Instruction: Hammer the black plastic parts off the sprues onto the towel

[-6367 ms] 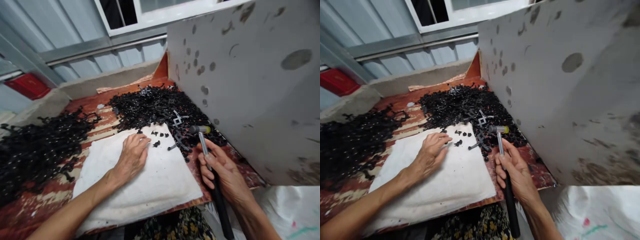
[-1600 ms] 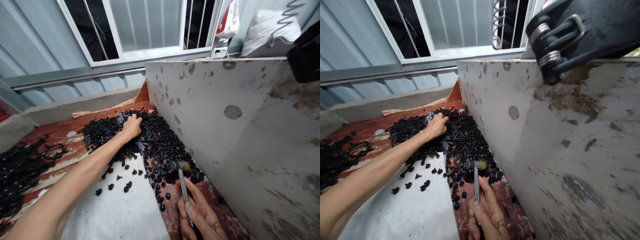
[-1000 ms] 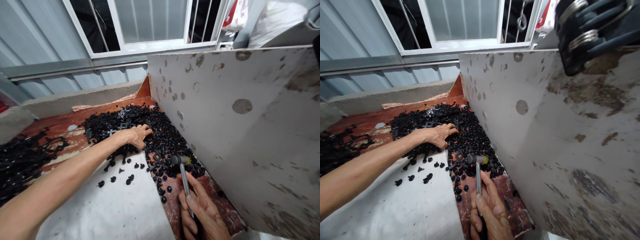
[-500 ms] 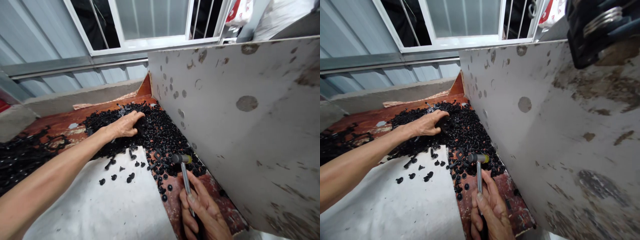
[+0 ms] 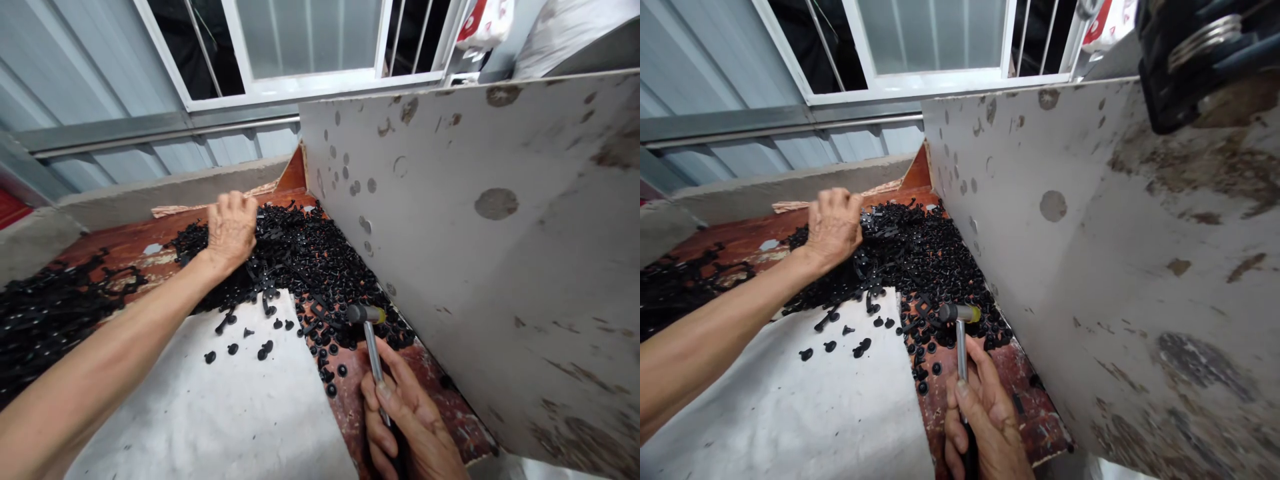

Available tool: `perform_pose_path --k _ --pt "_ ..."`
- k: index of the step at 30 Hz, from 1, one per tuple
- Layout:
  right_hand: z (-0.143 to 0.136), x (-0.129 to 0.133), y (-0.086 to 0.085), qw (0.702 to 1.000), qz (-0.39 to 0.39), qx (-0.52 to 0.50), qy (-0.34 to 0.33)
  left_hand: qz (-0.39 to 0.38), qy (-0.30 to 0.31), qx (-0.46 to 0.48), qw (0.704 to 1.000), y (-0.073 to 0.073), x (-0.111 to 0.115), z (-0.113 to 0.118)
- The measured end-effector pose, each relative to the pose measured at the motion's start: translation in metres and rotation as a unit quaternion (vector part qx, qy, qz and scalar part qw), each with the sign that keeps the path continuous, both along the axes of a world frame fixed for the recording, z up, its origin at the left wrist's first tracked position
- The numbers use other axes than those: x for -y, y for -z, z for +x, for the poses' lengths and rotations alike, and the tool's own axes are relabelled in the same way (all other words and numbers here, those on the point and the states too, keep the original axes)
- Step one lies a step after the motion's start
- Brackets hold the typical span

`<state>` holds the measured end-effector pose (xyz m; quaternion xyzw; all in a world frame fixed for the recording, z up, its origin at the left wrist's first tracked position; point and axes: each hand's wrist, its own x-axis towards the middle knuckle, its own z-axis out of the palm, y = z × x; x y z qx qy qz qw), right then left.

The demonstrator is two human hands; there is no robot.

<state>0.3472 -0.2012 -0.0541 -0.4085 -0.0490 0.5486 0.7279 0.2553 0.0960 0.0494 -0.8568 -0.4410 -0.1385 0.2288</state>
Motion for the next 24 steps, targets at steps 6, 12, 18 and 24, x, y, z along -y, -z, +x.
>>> perform_pose_path --k 6,12,18,24 --pt "-0.001 0.001 0.001 1.0 -0.009 0.01 -0.001 -0.235 0.172 -0.173 0.941 0.031 0.014 0.012" --pt "0.0 0.0 -0.001 1.0 -0.013 0.02 -0.013 -0.236 0.176 -0.174 0.94 0.042 0.002 0.015" --pt "0.0 0.001 -0.001 1.0 -0.012 0.013 -0.009 -0.189 0.174 -0.091 0.962 0.032 -0.009 0.008" --pt "0.0 0.0 -0.003 1.0 -0.018 0.021 -0.009 -0.108 0.005 -0.021 0.994 0.015 -0.015 -0.007"
